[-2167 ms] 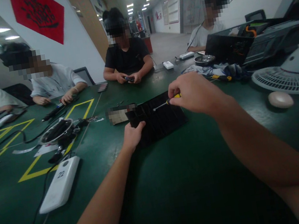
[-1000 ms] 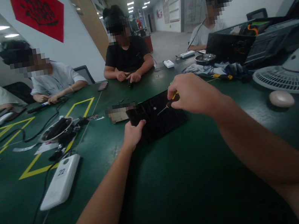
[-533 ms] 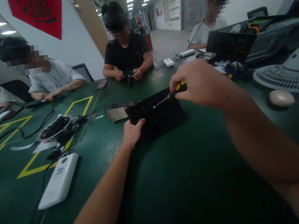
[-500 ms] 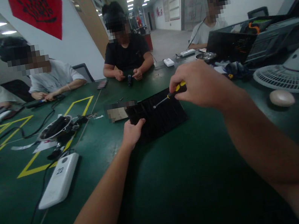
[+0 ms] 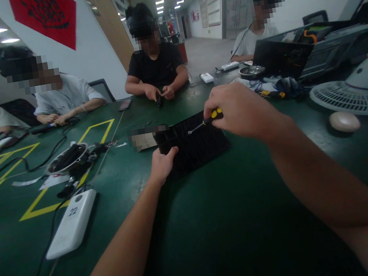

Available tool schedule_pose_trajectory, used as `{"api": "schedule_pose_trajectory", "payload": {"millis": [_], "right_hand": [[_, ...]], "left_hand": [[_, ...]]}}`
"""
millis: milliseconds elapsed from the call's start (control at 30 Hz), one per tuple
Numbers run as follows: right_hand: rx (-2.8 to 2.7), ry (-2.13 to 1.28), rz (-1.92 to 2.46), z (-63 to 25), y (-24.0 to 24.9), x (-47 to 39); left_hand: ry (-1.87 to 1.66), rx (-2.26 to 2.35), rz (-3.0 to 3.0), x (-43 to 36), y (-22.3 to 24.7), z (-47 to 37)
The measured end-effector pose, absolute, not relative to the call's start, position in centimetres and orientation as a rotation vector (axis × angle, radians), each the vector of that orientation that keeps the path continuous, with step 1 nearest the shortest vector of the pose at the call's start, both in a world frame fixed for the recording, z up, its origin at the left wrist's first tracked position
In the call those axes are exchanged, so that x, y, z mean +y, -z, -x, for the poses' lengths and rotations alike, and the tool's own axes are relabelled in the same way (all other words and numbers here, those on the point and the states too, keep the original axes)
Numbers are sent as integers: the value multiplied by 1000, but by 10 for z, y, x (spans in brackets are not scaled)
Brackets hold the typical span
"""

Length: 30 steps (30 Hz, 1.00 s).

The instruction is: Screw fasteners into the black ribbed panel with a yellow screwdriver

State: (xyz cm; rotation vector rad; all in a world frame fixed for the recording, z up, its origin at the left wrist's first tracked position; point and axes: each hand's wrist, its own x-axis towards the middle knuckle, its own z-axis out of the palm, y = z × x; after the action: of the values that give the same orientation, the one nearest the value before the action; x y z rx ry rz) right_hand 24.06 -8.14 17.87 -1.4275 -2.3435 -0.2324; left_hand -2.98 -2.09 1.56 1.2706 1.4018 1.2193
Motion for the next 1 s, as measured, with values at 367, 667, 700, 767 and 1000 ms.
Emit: {"api": "schedule_pose_trajectory", "payload": {"millis": [367, 667, 700, 767, 1000], "right_hand": [[-2314, 247, 1455, -240, -177, -83], [-2298, 254, 1459, -236, -175, -84], [-2295, 253, 1455, -235, -175, -85], [-2290, 253, 1445, -234, -174, -86], [-2342, 277, 1418, -226, -174, -88]], "left_hand": [[-1219, 1445, -1303, -20, -15, 31], [-1226, 1432, -1302, -21, -15, 31], [-1226, 1430, -1299, -22, -15, 32], [-1222, 1421, -1297, -21, -14, 32], [-1242, 1411, -1282, -18, -10, 33]]}}
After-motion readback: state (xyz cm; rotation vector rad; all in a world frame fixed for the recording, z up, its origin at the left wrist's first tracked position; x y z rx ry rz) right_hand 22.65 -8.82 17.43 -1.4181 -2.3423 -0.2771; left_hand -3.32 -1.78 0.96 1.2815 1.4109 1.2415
